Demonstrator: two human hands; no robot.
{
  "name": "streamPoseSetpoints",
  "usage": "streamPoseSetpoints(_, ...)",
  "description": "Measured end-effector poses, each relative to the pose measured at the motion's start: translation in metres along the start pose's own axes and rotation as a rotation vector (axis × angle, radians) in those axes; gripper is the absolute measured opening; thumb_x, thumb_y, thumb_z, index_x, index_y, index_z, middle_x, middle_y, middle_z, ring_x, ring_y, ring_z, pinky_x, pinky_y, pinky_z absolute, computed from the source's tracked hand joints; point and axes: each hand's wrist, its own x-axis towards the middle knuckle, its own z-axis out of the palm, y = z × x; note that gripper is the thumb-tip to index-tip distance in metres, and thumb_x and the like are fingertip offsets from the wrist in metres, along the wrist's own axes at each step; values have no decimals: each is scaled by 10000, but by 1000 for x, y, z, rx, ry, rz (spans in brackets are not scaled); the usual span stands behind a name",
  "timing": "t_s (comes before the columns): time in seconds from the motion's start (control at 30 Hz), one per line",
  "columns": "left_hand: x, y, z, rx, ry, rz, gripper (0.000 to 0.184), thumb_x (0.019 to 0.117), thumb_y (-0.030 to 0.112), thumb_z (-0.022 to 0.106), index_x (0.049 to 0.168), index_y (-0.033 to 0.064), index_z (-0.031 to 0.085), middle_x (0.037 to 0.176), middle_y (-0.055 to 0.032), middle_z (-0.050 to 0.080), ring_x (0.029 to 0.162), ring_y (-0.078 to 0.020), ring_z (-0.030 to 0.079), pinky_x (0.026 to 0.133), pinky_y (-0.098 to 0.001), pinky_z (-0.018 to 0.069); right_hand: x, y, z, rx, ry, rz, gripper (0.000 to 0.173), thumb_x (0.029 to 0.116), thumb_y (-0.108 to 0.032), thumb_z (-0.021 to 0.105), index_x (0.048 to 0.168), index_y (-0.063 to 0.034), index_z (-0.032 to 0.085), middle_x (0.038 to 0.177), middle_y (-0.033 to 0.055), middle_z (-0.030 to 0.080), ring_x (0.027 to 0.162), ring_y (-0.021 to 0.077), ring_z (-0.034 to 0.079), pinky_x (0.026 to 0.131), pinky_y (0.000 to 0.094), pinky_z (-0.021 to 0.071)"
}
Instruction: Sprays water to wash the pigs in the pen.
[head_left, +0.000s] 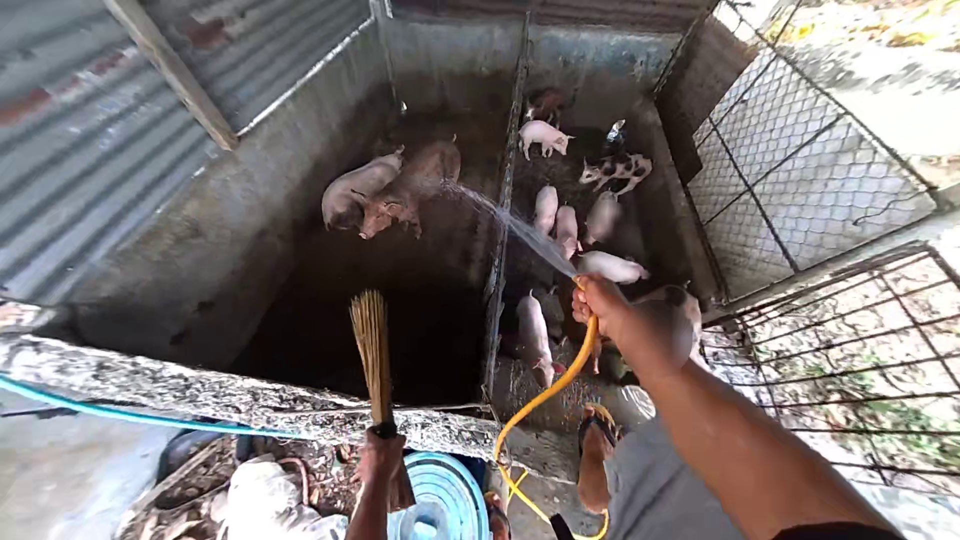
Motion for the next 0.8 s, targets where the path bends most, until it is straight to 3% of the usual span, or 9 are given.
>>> streamPoseSetpoints(0.17,-29,-1,16,83,-78,11,1040,864,339,818,1651,173,159,1239,-274,680,1152,-460,663,967,-649,521,18,-16,-27,73,20,16,189,1123,-264,354,1017,-139,447,624,-42,354,425,68,322,399,226,340)
streamPoseSetpoints(0.33,-20,-26,33,259,-163,-32,1037,850,450,805,1602,58,208,1284,-280,652,1184,-425,657,997,-612,525,19,-1,-35,276,-61,24,165,1128,-238,343,1023,-140,425,592,-53,336,392,51,300,368,202,318)
streamPoseSetpoints(0.43,-23,-13,21,443,-221,-53,1033,839,453,808,1572,1,238,1338,-273,619,1237,-392,633,1043,-561,512,14,-5,-38,327,-94,33,150,1132,-225,342,1068,-127,435,587,-51,335,385,51,305,362,201,332)
streamPoseSetpoints(0.7,-17,4,15,629,-265,-44,1021,843,393,805,1561,-26,213,1377,-276,584,1257,-375,619,1046,-528,515,3,4,-45,381,-134,66,187,1136,-230,328,1077,-113,462,602,-41,345,403,60,315,381,207,332)
streamPoseSetpoints(0.8,-18,9,13,609,-257,-32,1138,799,445,850,1581,-32,174,1388,-293,575,1277,-383,607,1071,-549,492,-3,8,-51,364,-143,60,181,1136,-236,322,1070,-121,445,608,-43,336,407,63,312,386,214,330)
